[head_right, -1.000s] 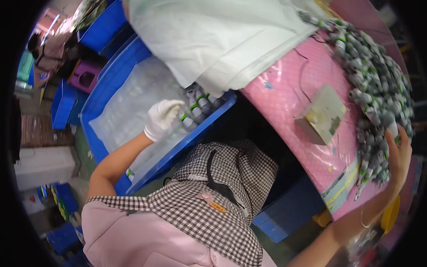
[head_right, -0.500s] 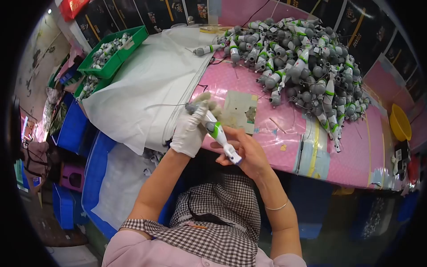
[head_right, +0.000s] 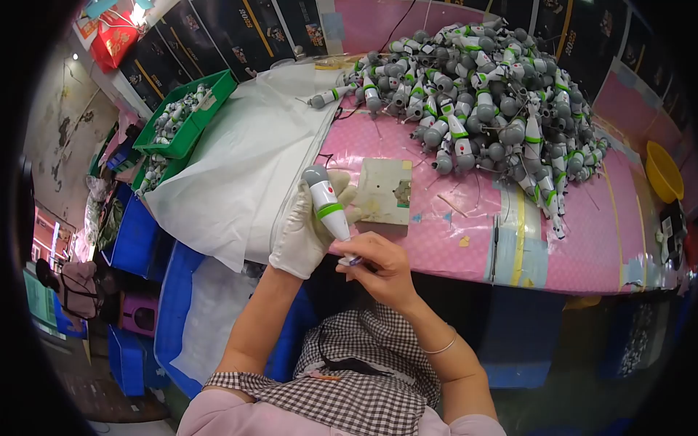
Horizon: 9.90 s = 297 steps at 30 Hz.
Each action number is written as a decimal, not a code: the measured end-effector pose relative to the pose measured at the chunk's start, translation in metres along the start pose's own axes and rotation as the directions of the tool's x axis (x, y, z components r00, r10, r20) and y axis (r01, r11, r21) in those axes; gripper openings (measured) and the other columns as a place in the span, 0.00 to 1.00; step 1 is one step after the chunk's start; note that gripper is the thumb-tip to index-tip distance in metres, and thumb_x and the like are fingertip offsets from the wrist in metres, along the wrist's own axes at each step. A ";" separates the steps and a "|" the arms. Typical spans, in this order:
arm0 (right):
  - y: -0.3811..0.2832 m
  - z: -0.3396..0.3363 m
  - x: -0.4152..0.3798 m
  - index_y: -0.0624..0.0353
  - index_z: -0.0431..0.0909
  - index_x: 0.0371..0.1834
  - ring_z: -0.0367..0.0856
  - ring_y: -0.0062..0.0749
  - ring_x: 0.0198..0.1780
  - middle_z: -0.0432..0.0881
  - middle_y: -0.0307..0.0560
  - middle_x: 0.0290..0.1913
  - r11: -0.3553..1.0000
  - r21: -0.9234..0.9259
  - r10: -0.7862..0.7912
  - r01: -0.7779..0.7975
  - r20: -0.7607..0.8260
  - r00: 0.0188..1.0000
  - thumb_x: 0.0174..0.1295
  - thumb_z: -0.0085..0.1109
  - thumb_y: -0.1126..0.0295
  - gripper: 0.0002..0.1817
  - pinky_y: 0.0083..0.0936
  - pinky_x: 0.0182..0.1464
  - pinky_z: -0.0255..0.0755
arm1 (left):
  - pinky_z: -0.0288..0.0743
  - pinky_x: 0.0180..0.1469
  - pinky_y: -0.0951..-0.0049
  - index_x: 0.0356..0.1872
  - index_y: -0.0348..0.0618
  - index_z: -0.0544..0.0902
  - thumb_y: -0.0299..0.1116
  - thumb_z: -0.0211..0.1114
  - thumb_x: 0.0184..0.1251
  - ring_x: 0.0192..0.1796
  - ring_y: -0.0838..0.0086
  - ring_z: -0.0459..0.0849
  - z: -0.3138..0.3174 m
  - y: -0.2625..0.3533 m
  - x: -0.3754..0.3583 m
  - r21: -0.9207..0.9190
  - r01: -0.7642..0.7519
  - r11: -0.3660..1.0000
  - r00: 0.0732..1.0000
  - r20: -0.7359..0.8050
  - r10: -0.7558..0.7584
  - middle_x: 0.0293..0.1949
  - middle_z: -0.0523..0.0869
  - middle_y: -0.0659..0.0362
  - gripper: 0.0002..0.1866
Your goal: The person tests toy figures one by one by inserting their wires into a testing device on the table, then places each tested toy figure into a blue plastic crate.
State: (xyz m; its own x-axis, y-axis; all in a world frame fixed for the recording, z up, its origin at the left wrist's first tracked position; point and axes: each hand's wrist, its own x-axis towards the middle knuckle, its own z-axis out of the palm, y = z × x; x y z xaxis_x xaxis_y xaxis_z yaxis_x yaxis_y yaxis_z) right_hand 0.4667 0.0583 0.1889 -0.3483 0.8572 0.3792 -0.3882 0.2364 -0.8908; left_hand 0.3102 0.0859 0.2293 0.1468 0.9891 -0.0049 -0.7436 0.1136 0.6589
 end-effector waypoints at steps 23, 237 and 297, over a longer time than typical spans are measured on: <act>-0.022 -0.065 0.006 0.61 0.75 0.50 0.84 0.28 0.30 0.82 0.49 0.44 0.813 0.562 0.416 -0.153 -0.376 0.828 0.67 0.53 0.67 0.13 0.22 0.34 0.83 | 0.77 0.40 0.68 0.56 0.37 0.68 0.57 0.42 0.72 0.39 0.68 0.80 -0.003 -0.065 -0.057 -0.196 0.536 0.821 0.838 0.008 -0.545 0.43 0.81 0.50 0.30; -0.020 -0.115 0.067 0.65 0.83 0.27 0.72 0.18 0.19 0.79 0.39 0.19 0.565 -0.771 0.239 -0.296 -0.191 0.952 0.53 0.61 0.68 0.09 0.19 0.22 0.64 | 0.78 0.47 0.69 0.51 0.37 0.73 0.37 0.63 0.65 0.42 0.72 0.82 0.002 -0.048 0.007 0.585 0.308 0.751 0.940 -0.065 -0.335 0.41 0.81 0.57 0.19; 0.019 -0.047 -0.047 0.65 0.79 0.29 0.72 0.17 0.20 0.78 0.42 0.22 0.664 -0.739 -0.106 -0.111 -0.241 0.965 0.51 0.60 0.81 0.02 0.16 0.22 0.64 | 0.74 0.37 0.69 0.33 0.49 0.80 0.25 0.66 0.44 0.51 0.55 0.82 -0.076 -0.106 -0.048 0.756 -0.653 0.043 0.747 0.634 0.200 0.43 0.85 0.60 0.12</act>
State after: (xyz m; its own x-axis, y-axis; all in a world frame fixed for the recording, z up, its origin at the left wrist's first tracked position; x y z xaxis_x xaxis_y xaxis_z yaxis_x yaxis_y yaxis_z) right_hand 0.5155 0.0442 0.1426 -0.0894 0.9121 0.4000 0.4116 0.3996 -0.8191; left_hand 0.3327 0.0329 0.1026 0.3742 0.7026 0.6052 0.3653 -0.7116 0.6002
